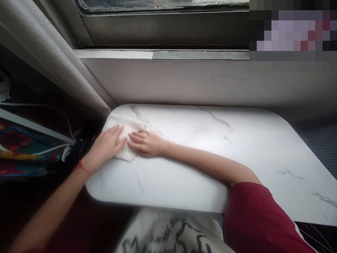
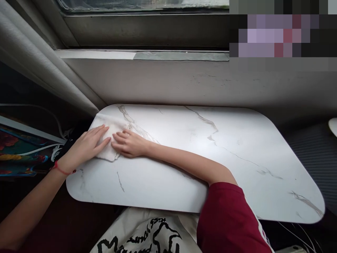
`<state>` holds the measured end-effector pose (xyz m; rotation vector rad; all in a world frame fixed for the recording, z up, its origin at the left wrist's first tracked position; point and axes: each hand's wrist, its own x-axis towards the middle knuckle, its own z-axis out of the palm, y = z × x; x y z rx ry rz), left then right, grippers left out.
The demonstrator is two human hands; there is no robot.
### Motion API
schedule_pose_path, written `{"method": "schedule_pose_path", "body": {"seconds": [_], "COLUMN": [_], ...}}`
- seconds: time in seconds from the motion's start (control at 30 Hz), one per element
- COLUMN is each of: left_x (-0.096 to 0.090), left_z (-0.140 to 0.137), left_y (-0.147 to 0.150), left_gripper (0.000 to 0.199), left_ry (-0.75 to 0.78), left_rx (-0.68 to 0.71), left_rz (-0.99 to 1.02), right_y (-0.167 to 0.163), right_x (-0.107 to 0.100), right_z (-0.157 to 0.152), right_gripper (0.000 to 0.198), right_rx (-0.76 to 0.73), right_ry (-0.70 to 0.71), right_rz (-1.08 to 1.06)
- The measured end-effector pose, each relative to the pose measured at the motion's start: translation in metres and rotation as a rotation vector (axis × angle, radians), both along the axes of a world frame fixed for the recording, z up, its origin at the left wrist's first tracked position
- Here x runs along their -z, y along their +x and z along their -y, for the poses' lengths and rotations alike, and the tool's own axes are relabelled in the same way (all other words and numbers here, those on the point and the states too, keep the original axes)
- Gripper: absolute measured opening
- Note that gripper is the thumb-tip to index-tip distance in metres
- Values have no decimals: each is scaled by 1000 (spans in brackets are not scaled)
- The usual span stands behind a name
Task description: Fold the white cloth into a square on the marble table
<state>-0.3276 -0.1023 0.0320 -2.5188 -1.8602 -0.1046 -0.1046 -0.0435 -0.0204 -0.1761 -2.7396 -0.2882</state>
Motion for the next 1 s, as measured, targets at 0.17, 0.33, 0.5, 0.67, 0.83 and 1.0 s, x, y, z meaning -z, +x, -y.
{"method": "schedule_pose_path", "body": {"seconds": [0.17,0.33,0.5,0.67,0.83,1.0], "left_x": [3,4,0,-2,-5,-14], "left_z": [-90,-123,-69,29,90,95], "left_y": [29,60,83,86,83,96], "left_gripper": [58,52,45,42,38,38], "left_ry": [-34,33,168,241,222,59], "left_rx": [140,221,215,264,400,438], "left_rz": [120,70,-154,-213,-88,26], "right_y": [51,89,99,94,88,92], "right_x": [5,-1,-19,-32,-37,-53], "right_z": [-48,-49,-16,45,109,131], "right_gripper": [42,41,30,35,27,28], "right_rx": [182,326,369,275,151,419], "right_ry": [-84,-174,-214,-138,-3,-143], "right_rz": [-57,-107,-13,101,208,336]}}
